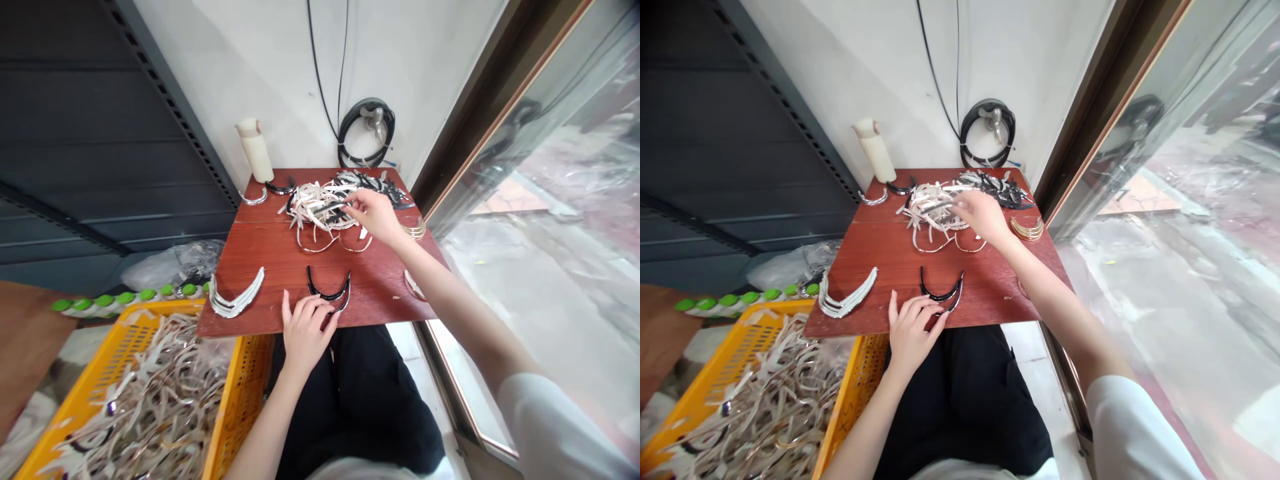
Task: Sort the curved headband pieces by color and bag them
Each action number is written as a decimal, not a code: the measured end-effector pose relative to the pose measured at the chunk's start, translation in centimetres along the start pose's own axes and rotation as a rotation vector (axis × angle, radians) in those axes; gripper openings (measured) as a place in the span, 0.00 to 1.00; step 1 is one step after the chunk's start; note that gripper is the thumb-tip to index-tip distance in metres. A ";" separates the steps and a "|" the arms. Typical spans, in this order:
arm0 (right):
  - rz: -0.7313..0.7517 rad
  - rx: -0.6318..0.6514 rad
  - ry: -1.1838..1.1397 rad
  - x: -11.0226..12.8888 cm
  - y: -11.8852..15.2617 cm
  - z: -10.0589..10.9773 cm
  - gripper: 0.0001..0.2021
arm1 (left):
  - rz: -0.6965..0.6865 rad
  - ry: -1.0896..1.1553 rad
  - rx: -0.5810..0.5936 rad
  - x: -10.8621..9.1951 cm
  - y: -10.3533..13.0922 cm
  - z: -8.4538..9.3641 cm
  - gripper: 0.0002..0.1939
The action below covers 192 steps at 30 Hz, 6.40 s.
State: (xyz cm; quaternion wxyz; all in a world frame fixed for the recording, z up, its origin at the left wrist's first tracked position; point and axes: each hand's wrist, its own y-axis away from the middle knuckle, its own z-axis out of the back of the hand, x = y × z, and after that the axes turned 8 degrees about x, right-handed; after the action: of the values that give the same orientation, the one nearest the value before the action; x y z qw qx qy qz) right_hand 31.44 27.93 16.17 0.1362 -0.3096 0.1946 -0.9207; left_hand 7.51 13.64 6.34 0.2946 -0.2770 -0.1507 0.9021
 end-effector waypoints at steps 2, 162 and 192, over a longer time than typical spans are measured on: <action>-0.016 -0.092 -0.137 1.3 -0.1 1.0 0.10 | -0.002 -0.001 0.002 0.0 0.0 0.0 0.03; 0.016 0.307 0.428 -1.1 -6.6 -0.1 0.06 | 0.020 -0.018 -0.133 0.3 3.0 -1.5 0.06; 0.288 0.616 -0.196 4.1 14.7 -1.8 0.06 | -0.136 0.096 -0.173 0.6 4.0 -0.1 0.13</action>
State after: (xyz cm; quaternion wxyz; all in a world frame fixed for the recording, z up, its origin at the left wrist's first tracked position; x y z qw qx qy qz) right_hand 29.06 13.85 10.50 0.3697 -0.3103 -0.0644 -0.8734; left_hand 5.37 10.87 4.24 0.3369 -0.3332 -0.2322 0.8494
